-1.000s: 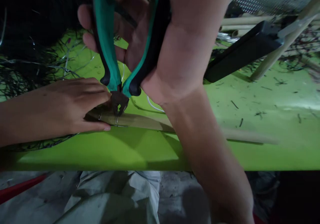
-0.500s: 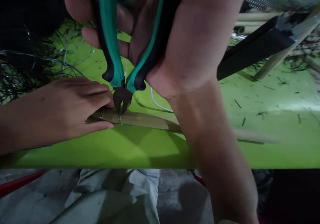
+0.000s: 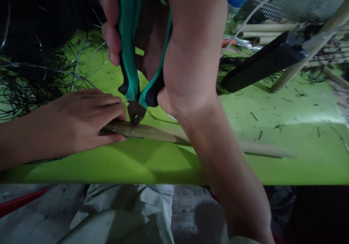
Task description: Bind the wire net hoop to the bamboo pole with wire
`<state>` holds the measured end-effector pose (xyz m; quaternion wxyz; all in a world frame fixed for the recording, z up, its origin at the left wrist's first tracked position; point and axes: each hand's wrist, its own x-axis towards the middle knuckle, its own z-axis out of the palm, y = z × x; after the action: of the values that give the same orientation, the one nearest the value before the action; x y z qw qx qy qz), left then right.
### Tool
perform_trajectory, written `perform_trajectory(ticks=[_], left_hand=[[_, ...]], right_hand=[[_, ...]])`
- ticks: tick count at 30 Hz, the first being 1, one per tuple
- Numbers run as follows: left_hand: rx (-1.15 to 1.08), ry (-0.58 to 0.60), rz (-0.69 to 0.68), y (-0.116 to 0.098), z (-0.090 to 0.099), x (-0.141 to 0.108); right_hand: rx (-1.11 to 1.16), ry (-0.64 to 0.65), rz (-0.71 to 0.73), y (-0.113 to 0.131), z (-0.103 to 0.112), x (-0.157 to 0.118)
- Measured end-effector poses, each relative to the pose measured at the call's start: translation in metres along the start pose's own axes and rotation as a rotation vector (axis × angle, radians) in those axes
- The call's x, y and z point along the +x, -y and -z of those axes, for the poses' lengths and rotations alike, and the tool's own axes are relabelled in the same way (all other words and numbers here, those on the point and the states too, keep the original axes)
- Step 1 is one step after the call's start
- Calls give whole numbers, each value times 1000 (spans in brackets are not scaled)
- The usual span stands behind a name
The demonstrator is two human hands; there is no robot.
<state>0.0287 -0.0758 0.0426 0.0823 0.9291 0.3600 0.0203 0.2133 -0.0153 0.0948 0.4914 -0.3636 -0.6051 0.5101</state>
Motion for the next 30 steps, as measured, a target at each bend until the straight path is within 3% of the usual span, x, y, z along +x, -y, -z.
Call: perform_trajectory(ticks=[2, 5, 8, 14, 16, 19, 22, 26, 30], left_hand=[[5, -10, -1, 0, 0, 0], [14, -15, -12, 0, 1, 1], [20, 13, -16, 3, -1, 2], [23, 35, -26, 8, -7, 4], [33, 40, -12, 6, -7, 5], [73, 59, 19, 1, -5, 8], [89, 131, 78, -4, 1, 10], [-90, 175, 131, -6, 13, 11], [-556, 11, 135, -9, 23, 15]], right_hand=[[100, 77, 74, -5, 6, -1], [126, 79, 86, -9, 10, -4], [144, 75, 129, -9, 4, -4], [168, 198, 103, -3, -8, 4], [172, 125, 91, 0, -12, 1], [78, -130, 87, 7, -23, -10], [-23, -312, 245, 12, -36, -23], [-58, -334, 301, 11, -43, -29], [-20, -323, 301, 7, -44, -29]])
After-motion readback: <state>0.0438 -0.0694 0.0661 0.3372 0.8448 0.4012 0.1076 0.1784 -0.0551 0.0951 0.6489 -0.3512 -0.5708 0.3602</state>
